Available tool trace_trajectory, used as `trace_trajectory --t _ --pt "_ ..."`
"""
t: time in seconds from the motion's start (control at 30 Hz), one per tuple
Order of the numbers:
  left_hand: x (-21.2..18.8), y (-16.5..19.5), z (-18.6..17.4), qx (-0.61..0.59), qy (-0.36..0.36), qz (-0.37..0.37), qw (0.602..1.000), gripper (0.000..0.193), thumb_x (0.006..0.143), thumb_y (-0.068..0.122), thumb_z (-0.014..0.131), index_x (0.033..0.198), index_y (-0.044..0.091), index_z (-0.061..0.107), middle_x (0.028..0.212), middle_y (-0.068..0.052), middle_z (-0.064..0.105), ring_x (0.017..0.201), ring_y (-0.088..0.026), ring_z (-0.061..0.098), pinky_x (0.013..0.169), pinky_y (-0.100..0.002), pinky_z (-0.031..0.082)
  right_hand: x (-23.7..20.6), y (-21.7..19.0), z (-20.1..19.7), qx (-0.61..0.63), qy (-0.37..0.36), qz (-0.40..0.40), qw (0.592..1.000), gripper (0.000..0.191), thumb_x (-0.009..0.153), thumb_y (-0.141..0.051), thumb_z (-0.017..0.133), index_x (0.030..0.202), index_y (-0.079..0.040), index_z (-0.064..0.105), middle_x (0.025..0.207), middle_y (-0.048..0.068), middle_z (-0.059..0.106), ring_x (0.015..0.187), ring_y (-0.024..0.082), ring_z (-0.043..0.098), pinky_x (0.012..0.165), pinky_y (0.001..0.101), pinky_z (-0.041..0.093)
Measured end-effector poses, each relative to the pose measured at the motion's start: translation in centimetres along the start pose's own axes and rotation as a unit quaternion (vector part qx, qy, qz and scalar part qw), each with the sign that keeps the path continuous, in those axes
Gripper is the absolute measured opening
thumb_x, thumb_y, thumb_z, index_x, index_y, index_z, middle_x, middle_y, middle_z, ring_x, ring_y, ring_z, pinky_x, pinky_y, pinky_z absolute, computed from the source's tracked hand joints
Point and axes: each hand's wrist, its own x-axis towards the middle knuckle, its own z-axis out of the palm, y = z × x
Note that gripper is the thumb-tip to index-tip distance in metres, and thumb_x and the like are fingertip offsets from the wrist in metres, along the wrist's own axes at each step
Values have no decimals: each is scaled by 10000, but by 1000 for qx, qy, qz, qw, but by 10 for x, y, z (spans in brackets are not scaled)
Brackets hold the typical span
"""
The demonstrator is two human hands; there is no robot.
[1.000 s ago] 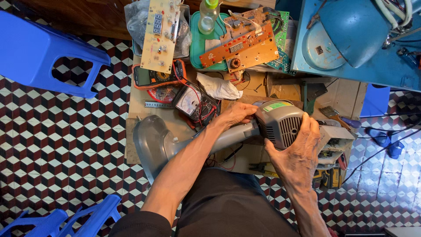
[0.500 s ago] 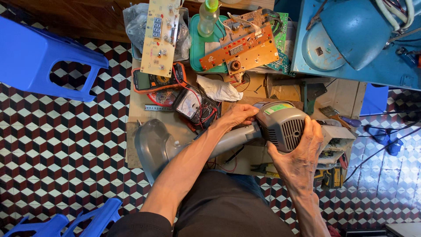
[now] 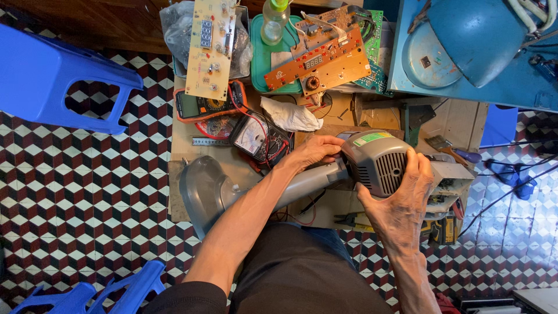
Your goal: The person repairs a standing fan motor by stripping and twisting wires, using a lighter to heat-shrink insulation, and reassembling the motor housing. They then search a parts bin with a flashlight and cordless drill to locate a screw.
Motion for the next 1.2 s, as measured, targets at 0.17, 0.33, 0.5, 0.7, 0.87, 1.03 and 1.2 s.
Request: trace_trajectory --t 0.17,0.33,0.5,0.7,0.87,1.03,1.2 --pt "0 0 2 -7 20 -22 1000 340 968 222 666 1267 63 692 1039 7 709 885 -49 646 738 -171 556 -2 -5 -2 -5 -9 33 999 1074 727 -268 857 1586 -29 258 1464 256 325 1401 435 367 1135 565 414" --pt "2 -3 4 -7 41 -8 999 358 947 202 720 1248 9 706 998 -27 714 837 -70 649 715 -188 572 -1 -7 -6 -6 -9 35 999 1066 736 -263 858 1592 -29 268 1465 252 327 1388 436 386 1114 563 431" --pt "4 -4 3 -28 37 -11 999 368 955 220 708 1259 12 712 980 -22 719 835 -68 659 720 -190 584 -1 -5 -8 5 3 5 1000 1093 717 -255 895 1577 -25 261 1462 249 325 1384 433 392 1122 568 434" --pt "5 -4 6 -32 43 -11 999 365 956 204 708 1262 5 710 981 -33 722 822 -79 671 731 -207 607 1 -3 -14 15 -13 5 1000 1127 692 -254 913 1576 -48 245 1508 252 314 1407 439 394 1127 560 438" --pt "2 0 10 -21 56 -1 998 351 944 190 710 1235 -5 721 976 -42 738 812 -83 685 726 -206 611 3 -4 -19 -9 -47 33 998 1129 695 -316 919 1567 -69 247 1479 248 340 1361 430 435 1044 548 502" --pt "0 3 12 -21 66 15 998 337 942 169 712 1213 -30 725 928 -64 734 769 -98 674 678 -218 598 5 -7 -24 -38 -66 32 997 1132 690 -351 913 1563 -70 250 1460 246 357 1330 426 456 982 538 537" --pt "-2 -1 12 -2 64 24 998 359 970 135 667 1278 -46 702 977 -76 726 791 -99 668 704 -215 596 7 -13 -30 -60 -75 6 995 1156 657 -358 923 1550 -68 247 1443 230 366 1331 427 460 988 526 533"
